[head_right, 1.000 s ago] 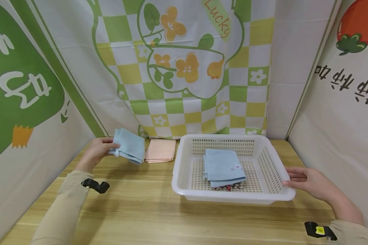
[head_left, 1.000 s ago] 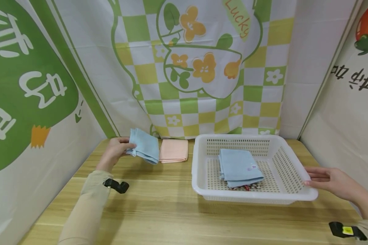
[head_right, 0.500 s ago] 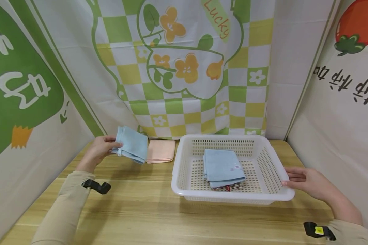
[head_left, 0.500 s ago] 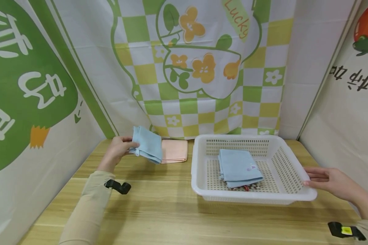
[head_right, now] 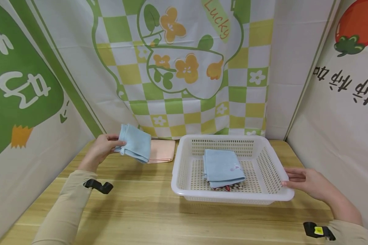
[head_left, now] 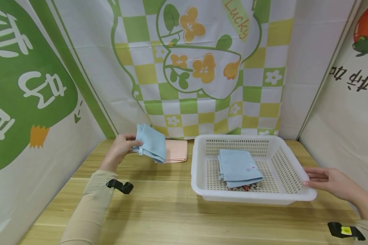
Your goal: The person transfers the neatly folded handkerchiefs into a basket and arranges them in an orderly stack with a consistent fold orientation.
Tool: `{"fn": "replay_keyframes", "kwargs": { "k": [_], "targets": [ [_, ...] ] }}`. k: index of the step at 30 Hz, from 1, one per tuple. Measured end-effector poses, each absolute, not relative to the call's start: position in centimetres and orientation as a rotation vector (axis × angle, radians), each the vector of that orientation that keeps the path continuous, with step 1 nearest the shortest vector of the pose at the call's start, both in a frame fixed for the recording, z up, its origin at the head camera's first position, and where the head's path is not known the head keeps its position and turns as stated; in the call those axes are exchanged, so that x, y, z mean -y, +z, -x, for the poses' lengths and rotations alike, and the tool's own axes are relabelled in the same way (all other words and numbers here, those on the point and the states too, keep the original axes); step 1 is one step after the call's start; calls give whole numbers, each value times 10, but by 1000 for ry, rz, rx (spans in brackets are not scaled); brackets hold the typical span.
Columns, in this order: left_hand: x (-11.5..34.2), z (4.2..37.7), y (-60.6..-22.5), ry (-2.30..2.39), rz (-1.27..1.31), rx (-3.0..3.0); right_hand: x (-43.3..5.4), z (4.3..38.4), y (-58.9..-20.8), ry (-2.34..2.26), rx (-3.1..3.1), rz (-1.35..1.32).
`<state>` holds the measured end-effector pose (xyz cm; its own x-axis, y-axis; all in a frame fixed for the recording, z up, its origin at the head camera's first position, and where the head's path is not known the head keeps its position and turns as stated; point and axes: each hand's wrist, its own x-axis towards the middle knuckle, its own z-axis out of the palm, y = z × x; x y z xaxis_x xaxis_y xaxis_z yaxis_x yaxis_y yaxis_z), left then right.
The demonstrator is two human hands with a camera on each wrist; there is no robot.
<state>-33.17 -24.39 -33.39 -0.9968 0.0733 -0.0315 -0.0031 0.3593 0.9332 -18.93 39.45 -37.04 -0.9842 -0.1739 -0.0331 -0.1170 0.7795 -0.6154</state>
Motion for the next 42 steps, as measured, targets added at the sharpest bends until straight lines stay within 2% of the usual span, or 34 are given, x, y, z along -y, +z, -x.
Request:
{"fn": "replay_keyframes", "kwargs": {
  "k": [42],
  "targets": [
    [203,327,-315,1776,-197,-2472,-395,190,-370,-988,-2881,268]
  ]
}}
